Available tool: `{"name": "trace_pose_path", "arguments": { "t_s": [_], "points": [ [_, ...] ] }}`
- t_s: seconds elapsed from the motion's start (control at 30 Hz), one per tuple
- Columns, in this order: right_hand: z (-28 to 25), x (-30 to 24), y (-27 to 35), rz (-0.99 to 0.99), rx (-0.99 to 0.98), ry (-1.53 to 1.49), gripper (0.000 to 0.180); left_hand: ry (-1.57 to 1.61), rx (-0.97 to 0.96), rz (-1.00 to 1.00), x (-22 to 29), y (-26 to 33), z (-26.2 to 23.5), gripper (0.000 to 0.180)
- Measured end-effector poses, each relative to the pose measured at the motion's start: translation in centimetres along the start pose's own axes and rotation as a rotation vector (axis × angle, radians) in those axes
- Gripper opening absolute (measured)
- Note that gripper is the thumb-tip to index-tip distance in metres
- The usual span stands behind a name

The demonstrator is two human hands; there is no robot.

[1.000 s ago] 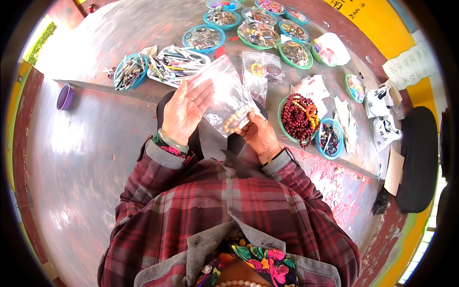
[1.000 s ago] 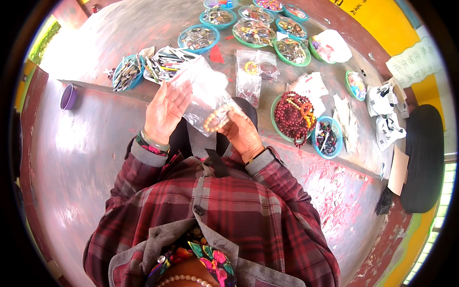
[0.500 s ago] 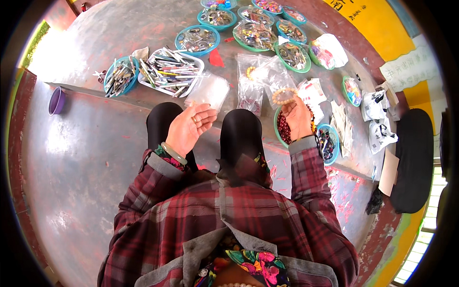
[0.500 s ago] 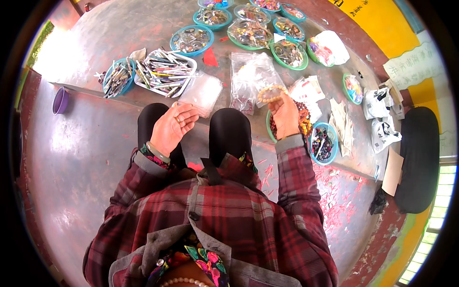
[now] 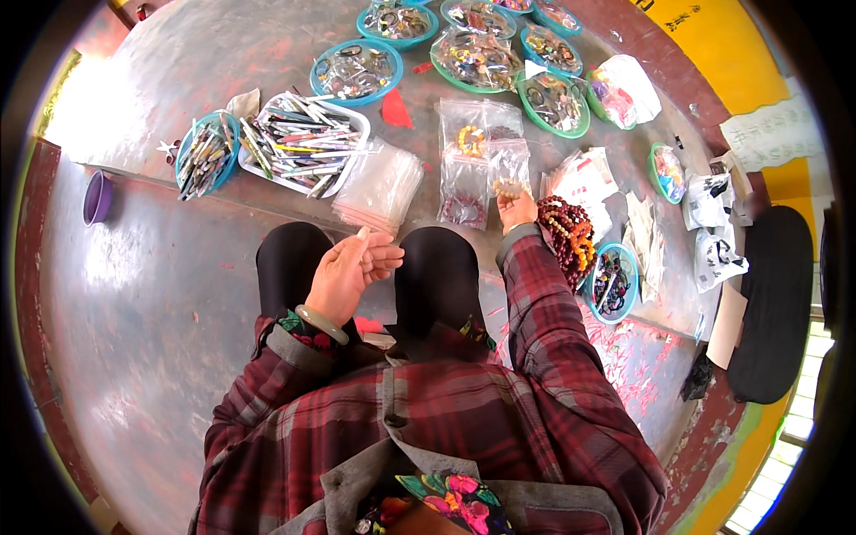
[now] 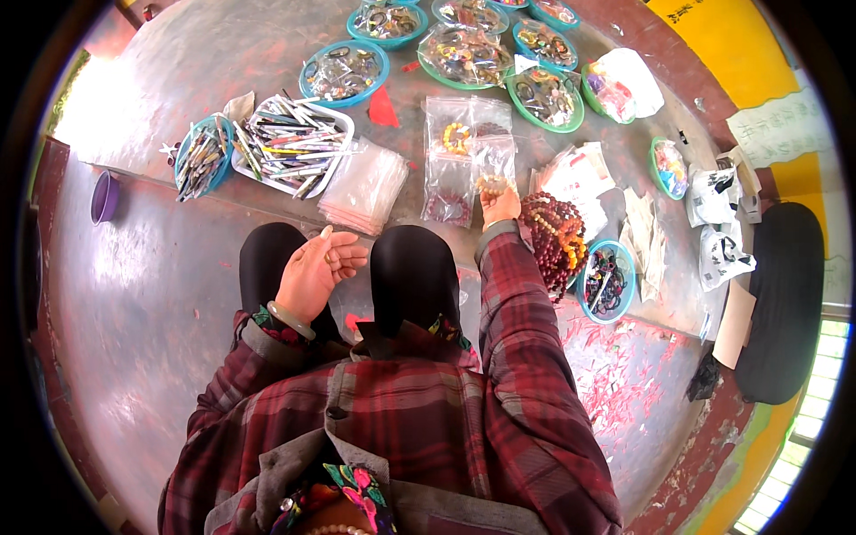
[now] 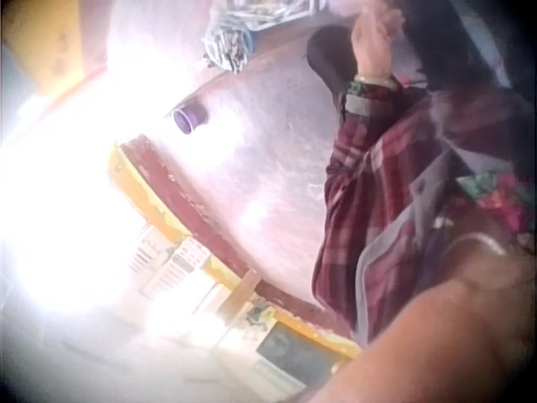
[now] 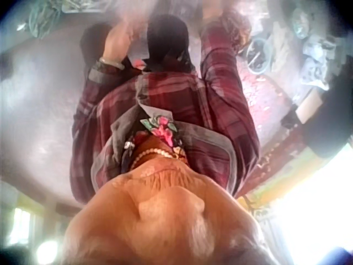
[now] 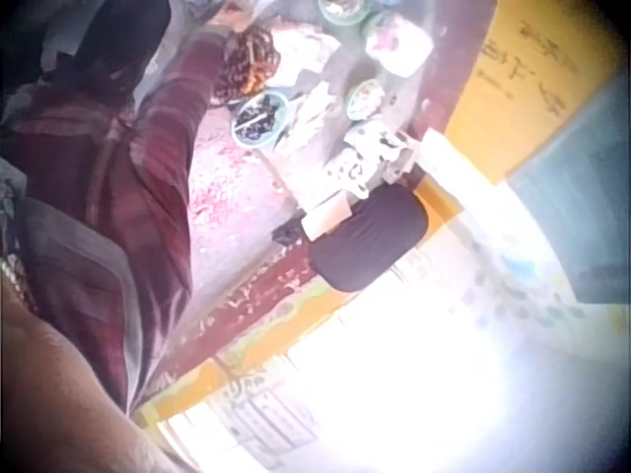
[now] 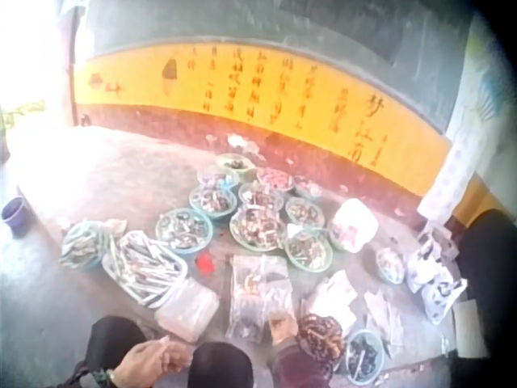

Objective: The person sits on the floor and repeatedly picks up beaded bracelets from a green bowl, places them into small clear plastic bags, and sets the filled bags down on the floor. The person handles the beads and bags by hand without using any tools.

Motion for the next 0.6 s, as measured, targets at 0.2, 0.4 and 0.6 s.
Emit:
{"name": "trace_pose_path", "arguments": {
  "t_s": [0.2,0.4,0.6],
  "points": [
    [0.3,0.3,0.4,-0.203,0.169,0.696,0.015,0.010,-0.007,-0.020,-0.2,-0.3,0.1,0.042],
    [-0.1,3.5,-3.7,-0.777,-0.080,2.647,0.016,-0.001,-0.021,-0.031,-0.7,-0.3,0.2,0.043],
    [-0.8,3.5,-1.0,-0.588,0.636,1.165,0.030,-0.007,-0.015,-0.028,-0.7,-0.1,-0.1,0.042]
  ]
}}
Point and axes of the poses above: each hand's wrist, its own y-axis away from the middle knuckle, its own z-axis out of the palm, x = y × z, the point moved 5 cm from there along -y, towards the middle knuckle, and after that the axes turned 2 degrees about -z, right-handed, at the moved point
